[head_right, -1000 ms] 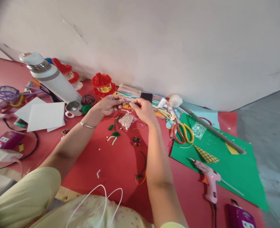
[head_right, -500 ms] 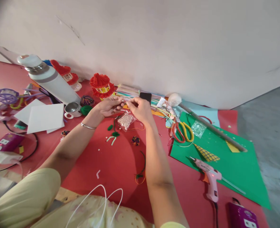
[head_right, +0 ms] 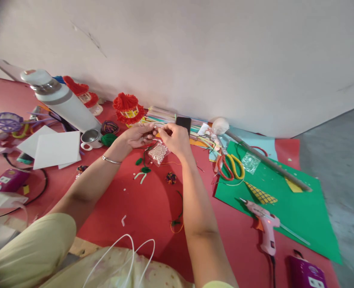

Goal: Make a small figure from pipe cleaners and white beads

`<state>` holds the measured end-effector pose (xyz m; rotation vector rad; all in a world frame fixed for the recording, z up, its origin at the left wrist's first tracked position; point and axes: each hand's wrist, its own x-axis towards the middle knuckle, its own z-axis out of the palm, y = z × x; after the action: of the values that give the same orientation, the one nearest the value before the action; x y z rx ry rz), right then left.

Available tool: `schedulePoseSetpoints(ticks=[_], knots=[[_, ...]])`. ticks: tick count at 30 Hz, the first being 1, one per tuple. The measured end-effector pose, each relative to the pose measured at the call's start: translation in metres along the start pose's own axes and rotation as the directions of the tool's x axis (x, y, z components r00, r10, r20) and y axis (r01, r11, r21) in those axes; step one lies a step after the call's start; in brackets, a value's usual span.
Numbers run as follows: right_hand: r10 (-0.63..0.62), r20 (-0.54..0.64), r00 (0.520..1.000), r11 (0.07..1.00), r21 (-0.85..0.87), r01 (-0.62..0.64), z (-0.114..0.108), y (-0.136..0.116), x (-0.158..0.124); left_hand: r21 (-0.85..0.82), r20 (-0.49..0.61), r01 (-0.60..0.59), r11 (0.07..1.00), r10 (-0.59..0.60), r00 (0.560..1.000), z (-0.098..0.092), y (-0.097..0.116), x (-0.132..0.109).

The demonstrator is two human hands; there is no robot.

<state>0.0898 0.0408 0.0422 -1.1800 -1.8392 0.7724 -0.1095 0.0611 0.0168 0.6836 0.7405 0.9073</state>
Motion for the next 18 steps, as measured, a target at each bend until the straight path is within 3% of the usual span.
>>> schedulePoseSetpoints(ticks=[7, 18], knots=[[-0.011, 0.008, 1.0, 1.0, 0.0, 0.011, 0.001, 0.0, 0.0, -0.028, 0.005, 0.019, 0.999, -0.019, 1.0, 0.002, -0.001, 0.002], [-0.038, -0.028, 0.999, 0.992, -0.118, 0.035, 0.006, 0.007, 0.001, -0.134, -0.206, 0.093, 0.987, -0.119, 0.971, 0.018, 0.0, 0.003]])
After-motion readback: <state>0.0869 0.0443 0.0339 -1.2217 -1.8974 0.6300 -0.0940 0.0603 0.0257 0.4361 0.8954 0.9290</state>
